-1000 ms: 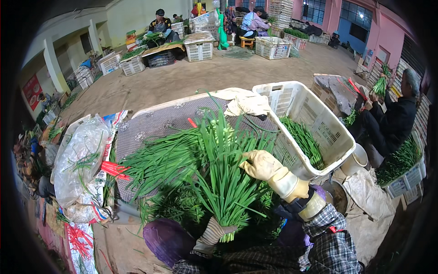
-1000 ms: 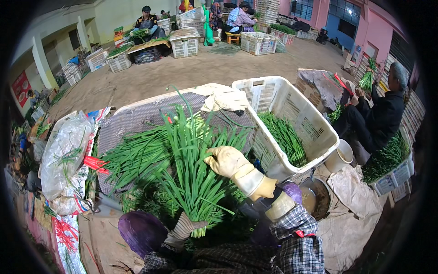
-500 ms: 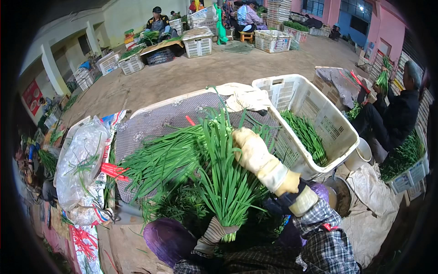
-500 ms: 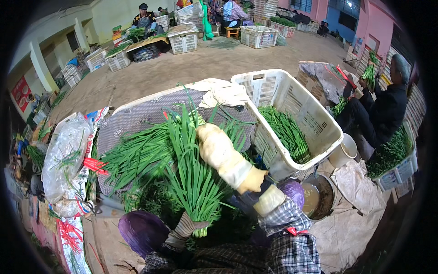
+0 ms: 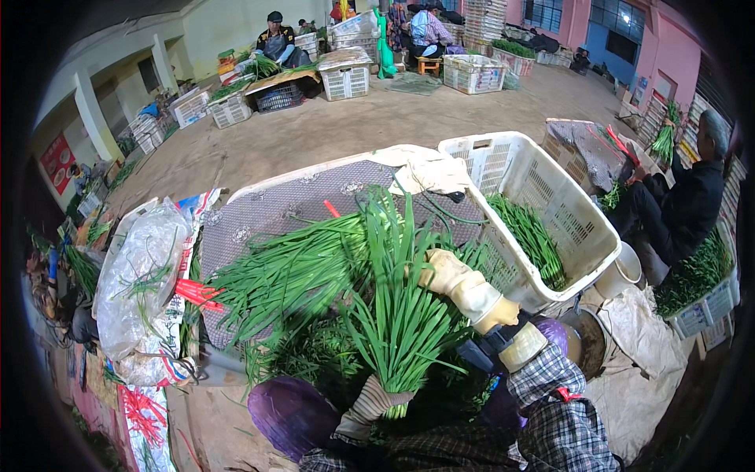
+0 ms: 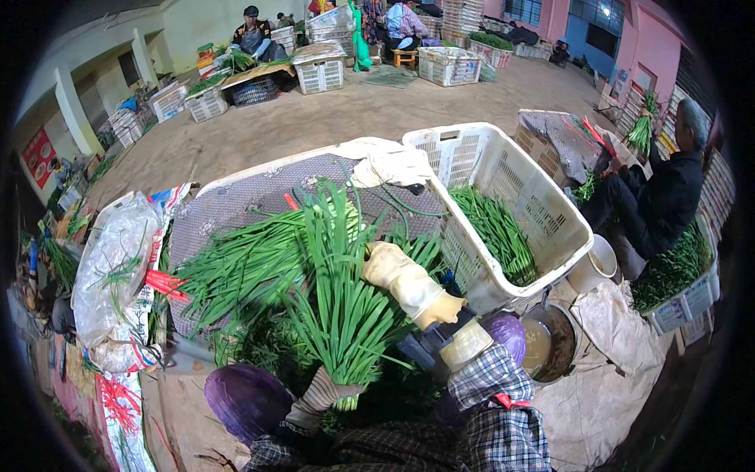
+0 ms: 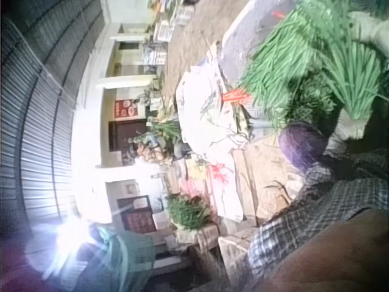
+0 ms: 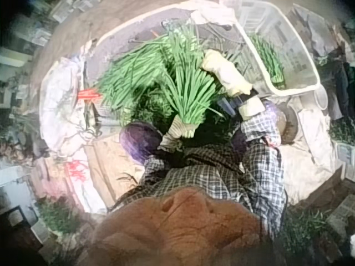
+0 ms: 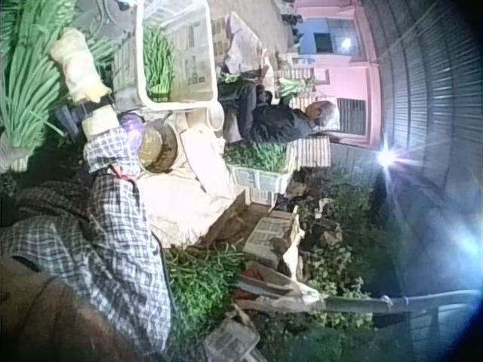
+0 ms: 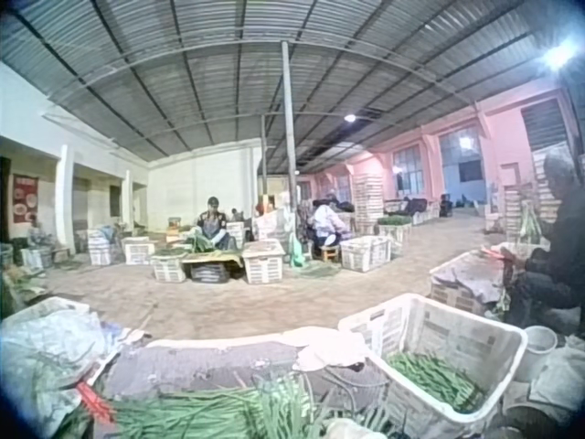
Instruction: Sorting through green leaf vegetables and bundling them together with red ties.
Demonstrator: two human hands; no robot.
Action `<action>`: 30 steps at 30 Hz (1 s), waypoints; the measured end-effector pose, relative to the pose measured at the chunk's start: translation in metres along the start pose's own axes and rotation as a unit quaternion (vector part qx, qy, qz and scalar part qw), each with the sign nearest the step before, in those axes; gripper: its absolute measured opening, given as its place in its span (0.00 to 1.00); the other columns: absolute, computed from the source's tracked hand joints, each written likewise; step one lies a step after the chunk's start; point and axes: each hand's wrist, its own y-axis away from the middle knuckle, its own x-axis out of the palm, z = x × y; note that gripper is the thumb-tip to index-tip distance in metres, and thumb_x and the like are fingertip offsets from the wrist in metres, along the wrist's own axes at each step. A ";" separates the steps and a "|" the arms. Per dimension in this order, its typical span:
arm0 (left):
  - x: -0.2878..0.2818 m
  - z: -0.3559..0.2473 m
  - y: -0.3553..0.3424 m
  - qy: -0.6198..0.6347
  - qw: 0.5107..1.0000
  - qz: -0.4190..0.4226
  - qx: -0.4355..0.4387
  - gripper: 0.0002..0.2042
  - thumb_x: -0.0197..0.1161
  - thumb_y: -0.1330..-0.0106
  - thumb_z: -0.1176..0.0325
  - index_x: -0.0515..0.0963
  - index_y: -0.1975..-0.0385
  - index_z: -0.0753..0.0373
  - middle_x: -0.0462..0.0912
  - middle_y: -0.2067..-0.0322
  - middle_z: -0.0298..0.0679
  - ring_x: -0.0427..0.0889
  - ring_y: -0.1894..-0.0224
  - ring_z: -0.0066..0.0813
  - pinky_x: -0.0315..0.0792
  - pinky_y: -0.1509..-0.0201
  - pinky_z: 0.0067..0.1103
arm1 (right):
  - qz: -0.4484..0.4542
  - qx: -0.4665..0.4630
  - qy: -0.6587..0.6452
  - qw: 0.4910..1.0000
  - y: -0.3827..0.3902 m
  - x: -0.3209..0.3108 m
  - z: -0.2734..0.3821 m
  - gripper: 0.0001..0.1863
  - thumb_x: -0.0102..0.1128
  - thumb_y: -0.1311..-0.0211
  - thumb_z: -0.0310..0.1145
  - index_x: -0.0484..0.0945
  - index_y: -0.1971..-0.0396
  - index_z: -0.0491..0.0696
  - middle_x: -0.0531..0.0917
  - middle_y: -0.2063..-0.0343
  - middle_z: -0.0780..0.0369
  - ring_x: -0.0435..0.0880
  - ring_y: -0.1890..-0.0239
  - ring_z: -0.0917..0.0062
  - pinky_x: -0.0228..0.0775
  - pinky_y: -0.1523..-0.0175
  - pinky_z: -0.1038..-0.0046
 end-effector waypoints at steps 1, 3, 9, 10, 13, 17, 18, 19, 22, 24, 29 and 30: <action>-0.001 0.000 0.003 0.001 1.000 0.000 0.002 0.30 0.77 0.52 0.69 0.74 0.46 0.63 0.81 0.53 0.38 0.78 0.50 0.32 0.72 0.44 0.29 | 0.047 0.065 -0.247 0.966 -0.005 -0.021 0.006 0.07 0.56 0.42 0.32 0.81 0.73 0.46 0.78 0.83 0.56 0.77 0.78 0.63 0.71 0.70 0.67; 0.004 0.000 -0.004 -0.002 1.000 0.019 0.005 0.30 0.77 0.52 0.69 0.74 0.46 0.63 0.81 0.53 0.38 0.78 0.50 0.32 0.71 0.44 0.30 | 0.202 -0.004 -0.144 0.969 0.004 -0.030 -0.006 0.08 0.51 0.44 0.28 0.78 0.79 0.46 0.77 0.83 0.61 0.79 0.75 0.69 0.72 0.69 0.69; 0.011 -0.009 -0.004 0.018 0.999 0.025 0.006 0.33 0.78 0.54 0.67 0.73 0.45 0.63 0.80 0.51 0.39 0.77 0.49 0.34 0.71 0.43 0.31 | 0.099 0.096 0.062 0.988 0.010 -0.061 0.022 0.06 0.55 0.46 0.33 0.78 0.77 0.48 0.81 0.81 0.64 0.80 0.80 0.70 0.72 0.74 0.69; 0.009 -0.007 -0.002 0.019 1.000 0.023 0.004 0.33 0.78 0.54 0.67 0.73 0.45 0.63 0.80 0.51 0.39 0.77 0.49 0.34 0.71 0.43 0.31 | 0.158 0.217 0.153 0.951 0.007 -0.063 0.030 0.06 0.55 0.46 0.33 0.77 0.75 0.48 0.82 0.80 0.64 0.81 0.78 0.68 0.74 0.73 0.70; 0.011 -0.006 -0.002 -0.002 1.000 0.023 0.006 0.35 0.80 0.55 0.64 0.72 0.44 0.63 0.81 0.52 0.38 0.77 0.49 0.34 0.71 0.43 0.32 | 0.090 0.215 0.090 0.968 0.032 -0.037 -0.016 0.04 0.54 0.46 0.28 0.76 0.77 0.47 0.82 0.79 0.61 0.83 0.78 0.66 0.76 0.72 0.68; 0.014 0.003 -0.015 -0.029 0.998 0.057 -0.001 0.36 0.81 0.56 0.60 0.73 0.45 0.63 0.81 0.52 0.39 0.78 0.50 0.34 0.72 0.44 0.32 | 0.262 0.289 0.034 0.920 0.050 -0.027 -0.085 0.18 0.55 0.39 0.46 0.83 0.71 0.46 0.85 0.69 0.57 0.83 0.64 0.62 0.76 0.57 0.69; 0.006 0.006 -0.009 -0.031 0.999 0.042 -0.003 0.36 0.81 0.56 0.60 0.73 0.45 0.63 0.81 0.52 0.39 0.78 0.50 0.34 0.72 0.44 0.32 | 0.328 0.301 0.039 0.895 0.027 -0.041 -0.074 0.21 0.56 0.38 0.50 0.82 0.71 0.45 0.85 0.68 0.56 0.83 0.63 0.60 0.76 0.56 0.68; 0.000 0.007 -0.003 -0.034 0.999 0.031 -0.007 0.36 0.80 0.56 0.61 0.73 0.45 0.63 0.81 0.52 0.39 0.78 0.50 0.34 0.72 0.44 0.32 | 0.369 0.270 -0.024 0.889 0.008 -0.060 -0.062 0.22 0.56 0.37 0.49 0.81 0.62 0.42 0.84 0.65 0.50 0.84 0.60 0.60 0.77 0.57 0.66; 0.004 0.010 -0.010 -0.028 0.999 0.041 -0.004 0.34 0.80 0.55 0.63 0.73 0.45 0.63 0.81 0.52 0.39 0.78 0.50 0.34 0.72 0.44 0.32 | 0.349 0.418 -0.017 0.839 -0.015 -0.119 -0.046 0.21 0.62 0.40 0.49 0.80 0.60 0.45 0.84 0.62 0.52 0.84 0.57 0.59 0.76 0.51 0.65; 0.002 0.013 -0.011 -0.026 0.999 0.032 -0.004 0.34 0.79 0.54 0.64 0.73 0.45 0.63 0.81 0.52 0.39 0.78 0.50 0.34 0.73 0.44 0.32 | 0.235 0.366 0.040 0.900 -0.019 -0.117 -0.036 0.17 0.65 0.41 0.43 0.80 0.60 0.46 0.84 0.63 0.52 0.84 0.58 0.59 0.76 0.51 0.65; -0.003 0.017 -0.012 -0.013 0.999 0.030 0.030 0.29 0.78 0.52 0.70 0.75 0.48 0.66 0.83 0.55 0.39 0.82 0.55 0.30 0.79 0.50 0.29 | 0.031 0.152 -0.267 0.951 -0.050 -0.132 0.026 0.09 0.58 0.40 0.30 0.79 0.64 0.41 0.83 0.70 0.49 0.84 0.65 0.57 0.77 0.55 0.63; 0.001 0.016 -0.015 -0.013 0.999 0.038 0.031 0.29 0.78 0.52 0.70 0.75 0.48 0.66 0.83 0.55 0.39 0.82 0.55 0.30 0.79 0.50 0.29 | 0.007 0.119 -0.264 0.957 -0.044 -0.113 0.021 0.09 0.57 0.40 0.30 0.79 0.64 0.41 0.83 0.71 0.49 0.83 0.66 0.57 0.77 0.56 0.64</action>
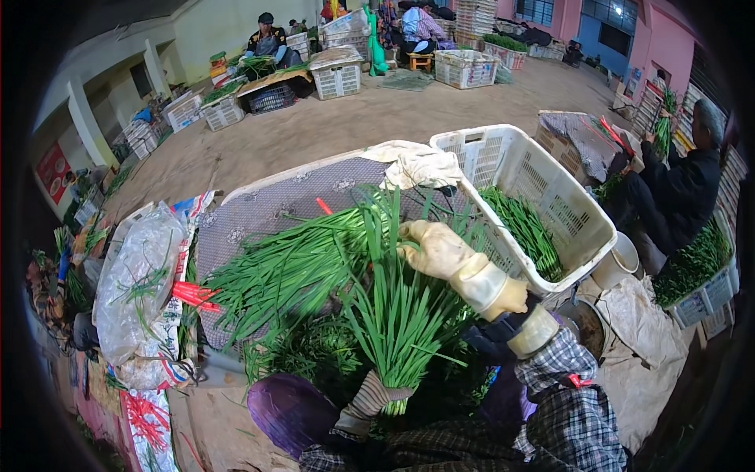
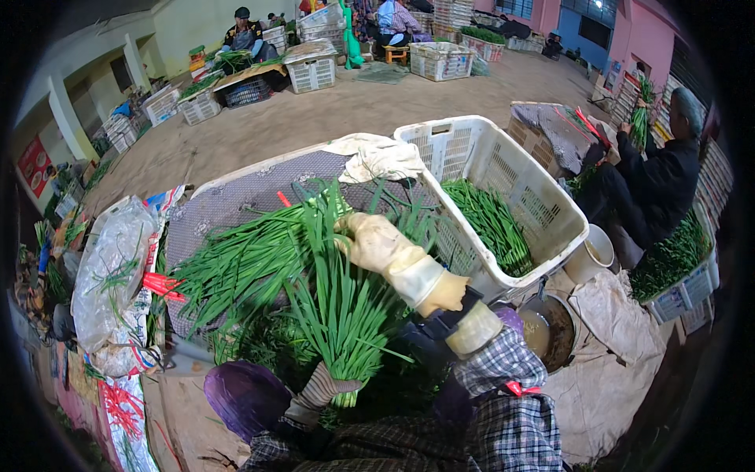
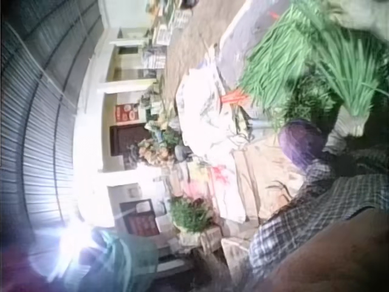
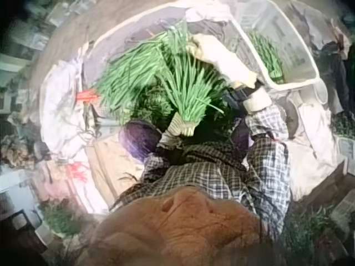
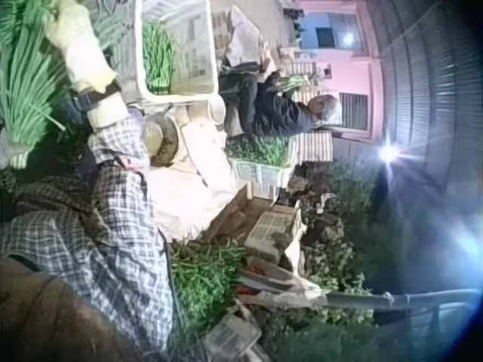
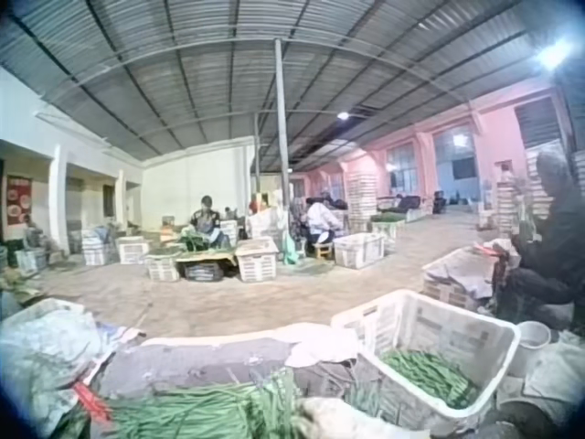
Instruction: Sorting through green leaf vegetables and bundling them together with red ties.
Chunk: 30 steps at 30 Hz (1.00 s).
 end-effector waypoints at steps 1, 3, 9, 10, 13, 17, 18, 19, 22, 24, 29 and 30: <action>0.007 0.000 -0.003 0.014 1.000 0.010 -0.018 0.30 0.78 0.53 0.69 0.75 0.47 0.64 0.82 0.53 0.39 0.80 0.52 0.31 0.76 0.47 0.30 | 0.069 -0.066 0.066 0.993 0.006 0.005 -0.033 0.09 0.57 0.41 0.27 0.79 0.63 0.39 0.81 0.76 0.50 0.84 0.69 0.61 0.77 0.60 0.68; 0.000 0.003 0.003 0.018 0.999 0.000 -0.047 0.31 0.79 0.54 0.69 0.75 0.47 0.63 0.82 0.52 0.38 0.79 0.51 0.31 0.73 0.45 0.30 | 0.087 0.151 -0.394 0.902 0.028 0.017 -0.029 0.12 0.57 0.43 0.23 0.77 0.58 0.38 0.79 0.75 0.58 0.82 0.70 0.72 0.74 0.64 0.76; 0.007 -0.011 0.006 0.032 0.999 0.005 -0.033 0.31 0.77 0.53 0.72 0.73 0.46 0.64 0.82 0.53 0.39 0.80 0.52 0.31 0.74 0.45 0.29 | 0.127 -0.052 -0.543 0.829 0.065 0.022 -0.043 0.06 0.47 0.37 0.23 0.75 0.64 0.42 0.79 0.69 0.63 0.78 0.66 0.73 0.71 0.59 0.73; 0.012 -0.011 0.001 0.036 0.999 0.018 -0.032 0.31 0.77 0.53 0.72 0.73 0.46 0.64 0.82 0.53 0.39 0.80 0.52 0.31 0.74 0.45 0.29 | 0.161 0.007 -0.593 0.789 0.071 0.020 -0.053 0.06 0.46 0.36 0.22 0.74 0.67 0.42 0.78 0.69 0.64 0.77 0.67 0.73 0.70 0.59 0.71; 0.010 -0.013 0.004 0.017 0.999 0.015 -0.040 0.31 0.77 0.52 0.73 0.72 0.45 0.65 0.82 0.53 0.39 0.79 0.51 0.30 0.73 0.44 0.29 | 0.270 0.063 -0.055 0.959 0.060 0.035 -0.043 0.06 0.53 0.45 0.29 0.77 0.69 0.46 0.77 0.73 0.65 0.77 0.71 0.71 0.70 0.67 0.70; 0.013 -0.012 0.000 0.029 0.999 0.013 -0.038 0.30 0.77 0.52 0.73 0.73 0.47 0.67 0.82 0.53 0.39 0.80 0.52 0.29 0.75 0.46 0.27 | 0.082 0.019 0.314 0.946 0.069 0.057 -0.032 0.05 0.58 0.52 0.31 0.78 0.84 0.52 0.80 0.81 0.64 0.81 0.77 0.71 0.74 0.72 0.72; 0.011 -0.008 -0.001 0.020 0.999 0.007 -0.044 0.28 0.77 0.52 0.73 0.75 0.48 0.68 0.83 0.55 0.40 0.81 0.54 0.29 0.77 0.48 0.26 | 0.045 -0.009 0.383 0.922 0.077 0.080 -0.061 0.04 0.58 0.50 0.32 0.78 0.82 0.52 0.81 0.80 0.63 0.81 0.77 0.71 0.74 0.71 0.72; 0.001 -0.003 0.009 -0.007 0.999 -0.010 -0.038 0.28 0.77 0.52 0.72 0.75 0.49 0.69 0.83 0.55 0.40 0.81 0.54 0.29 0.77 0.49 0.26 | -0.004 0.020 0.352 0.936 0.067 0.086 -0.057 0.05 0.57 0.48 0.32 0.78 0.81 0.52 0.81 0.80 0.63 0.81 0.75 0.70 0.74 0.70 0.71; -0.004 -0.007 0.018 -0.016 0.999 -0.010 -0.031 0.28 0.77 0.51 0.70 0.74 0.49 0.69 0.83 0.55 0.40 0.82 0.54 0.29 0.77 0.49 0.26 | 0.021 0.055 0.242 0.968 0.060 0.074 -0.083 0.10 0.52 0.40 0.30 0.78 0.80 0.49 0.79 0.80 0.61 0.78 0.77 0.67 0.73 0.71 0.70; 0.009 -0.006 0.000 -0.013 0.999 0.029 -0.031 0.29 0.78 0.51 0.69 0.74 0.48 0.68 0.83 0.55 0.40 0.82 0.54 0.30 0.77 0.49 0.26 | 0.045 -0.054 0.338 0.938 0.072 0.052 -0.178 0.08 0.49 0.38 0.29 0.74 0.76 0.47 0.75 0.81 0.63 0.75 0.79 0.71 0.72 0.70 0.73; -0.005 0.008 0.001 -0.027 0.999 0.013 -0.042 0.30 0.79 0.52 0.66 0.75 0.47 0.65 0.83 0.55 0.40 0.81 0.54 0.30 0.77 0.50 0.29 | 0.239 0.191 0.198 0.931 0.023 0.050 -0.181 0.22 0.53 0.36 0.48 0.78 0.79 0.43 0.78 0.80 0.58 0.76 0.75 0.69 0.71 0.63 0.68; -0.005 0.009 0.000 -0.021 0.998 0.017 -0.051 0.31 0.79 0.53 0.65 0.75 0.47 0.64 0.83 0.55 0.38 0.81 0.54 0.29 0.77 0.50 0.30 | 0.272 0.253 0.173 0.912 0.021 0.041 -0.177 0.25 0.54 0.37 0.52 0.80 0.79 0.44 0.80 0.79 0.58 0.77 0.73 0.67 0.72 0.61 0.67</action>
